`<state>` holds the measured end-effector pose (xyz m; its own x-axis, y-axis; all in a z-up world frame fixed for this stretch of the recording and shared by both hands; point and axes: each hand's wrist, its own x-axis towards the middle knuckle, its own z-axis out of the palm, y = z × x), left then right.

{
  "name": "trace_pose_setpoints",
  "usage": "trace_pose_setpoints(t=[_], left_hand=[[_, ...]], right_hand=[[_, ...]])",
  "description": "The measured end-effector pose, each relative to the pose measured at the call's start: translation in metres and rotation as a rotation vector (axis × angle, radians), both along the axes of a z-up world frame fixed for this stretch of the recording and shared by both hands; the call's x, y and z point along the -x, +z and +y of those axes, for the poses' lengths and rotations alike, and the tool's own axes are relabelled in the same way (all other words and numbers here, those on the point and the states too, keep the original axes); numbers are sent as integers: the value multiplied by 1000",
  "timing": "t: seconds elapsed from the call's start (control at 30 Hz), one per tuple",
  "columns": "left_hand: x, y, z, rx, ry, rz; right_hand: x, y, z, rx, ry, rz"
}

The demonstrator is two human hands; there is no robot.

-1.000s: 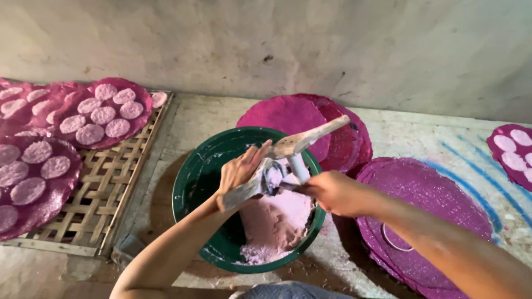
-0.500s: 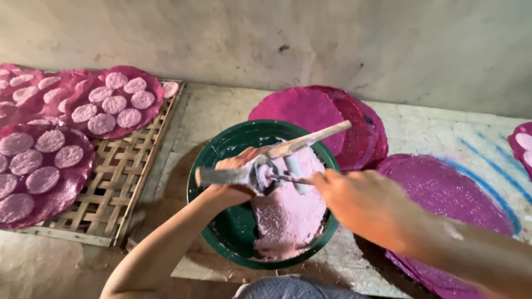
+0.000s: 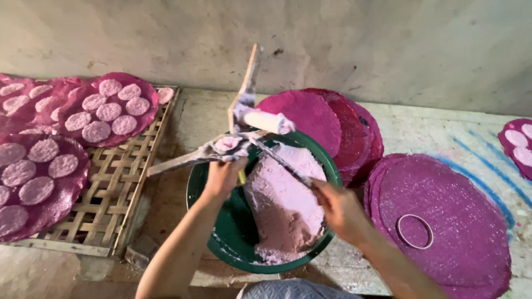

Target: The person uses a wooden press tool to form small dough rounds onto circular purple mats, repeatedly scooping pink dough from a green bowl to refill the press.

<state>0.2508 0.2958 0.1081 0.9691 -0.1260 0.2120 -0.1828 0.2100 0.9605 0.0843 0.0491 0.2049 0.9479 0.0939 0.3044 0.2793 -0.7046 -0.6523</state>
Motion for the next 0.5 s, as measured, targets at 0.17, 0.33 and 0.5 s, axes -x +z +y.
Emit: trace_pose_setpoints(t=[0.17, 0.33, 0.5], left_hand=[[14, 10, -11, -156, 53, -80], [29, 59, 1, -736, 307, -664], [22, 82, 7, -1123, 329, -618]], right_hand=[[-6, -43, 8, -219, 50, 149], [-15, -40, 0, -178, -46, 399], [-16, -46, -1, -306, 147, 413]])
